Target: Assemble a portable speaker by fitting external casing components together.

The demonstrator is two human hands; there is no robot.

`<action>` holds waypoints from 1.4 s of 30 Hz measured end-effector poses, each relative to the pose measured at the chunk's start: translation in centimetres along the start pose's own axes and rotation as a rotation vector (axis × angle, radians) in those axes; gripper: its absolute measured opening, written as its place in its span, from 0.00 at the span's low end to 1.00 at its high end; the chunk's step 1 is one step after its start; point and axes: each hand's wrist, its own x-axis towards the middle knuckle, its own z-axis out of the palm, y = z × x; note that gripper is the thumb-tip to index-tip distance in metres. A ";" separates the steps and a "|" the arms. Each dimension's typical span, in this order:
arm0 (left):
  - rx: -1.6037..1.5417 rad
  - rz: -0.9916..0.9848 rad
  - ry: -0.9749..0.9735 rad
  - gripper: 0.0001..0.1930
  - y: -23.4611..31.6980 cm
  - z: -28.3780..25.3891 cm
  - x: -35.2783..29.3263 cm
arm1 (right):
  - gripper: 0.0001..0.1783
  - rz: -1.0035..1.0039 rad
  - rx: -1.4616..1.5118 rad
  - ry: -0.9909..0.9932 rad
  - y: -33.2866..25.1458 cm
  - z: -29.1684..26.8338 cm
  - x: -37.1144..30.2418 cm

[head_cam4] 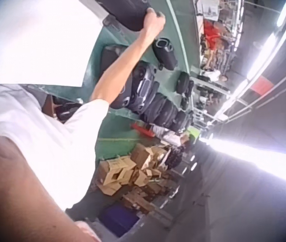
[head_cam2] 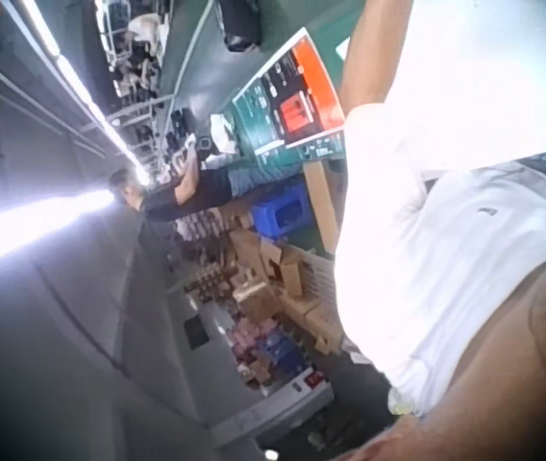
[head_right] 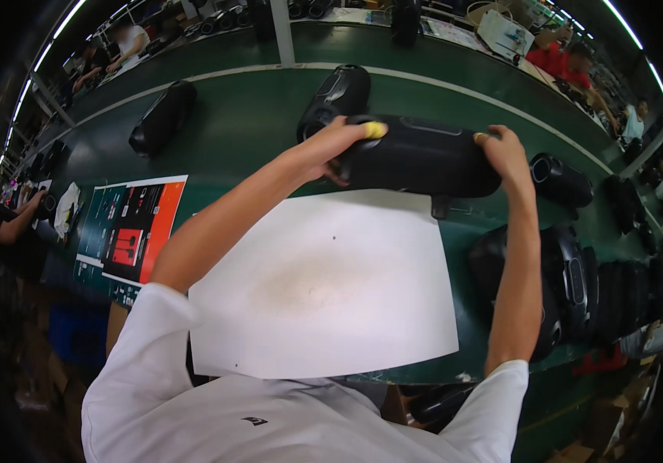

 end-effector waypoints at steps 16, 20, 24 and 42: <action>1.119 0.810 0.535 0.23 5.8 -1.1 24.9 | 0.27 -0.038 -0.747 0.154 6.1 3.0 11.8; 1.141 0.564 0.205 0.30 6.7 -18.5 35.4 | 0.26 -0.287 -0.384 -0.036 -9.2 12.9 -1.2; 0.703 0.333 -0.134 0.38 3.9 -16.3 41.4 | 0.55 0.032 0.002 -0.402 -8.4 20.8 -4.2; 0.278 0.404 0.431 0.18 -7.2 -20.1 -7.2 | 0.43 -0.151 0.488 0.032 -5.4 15.2 -14.5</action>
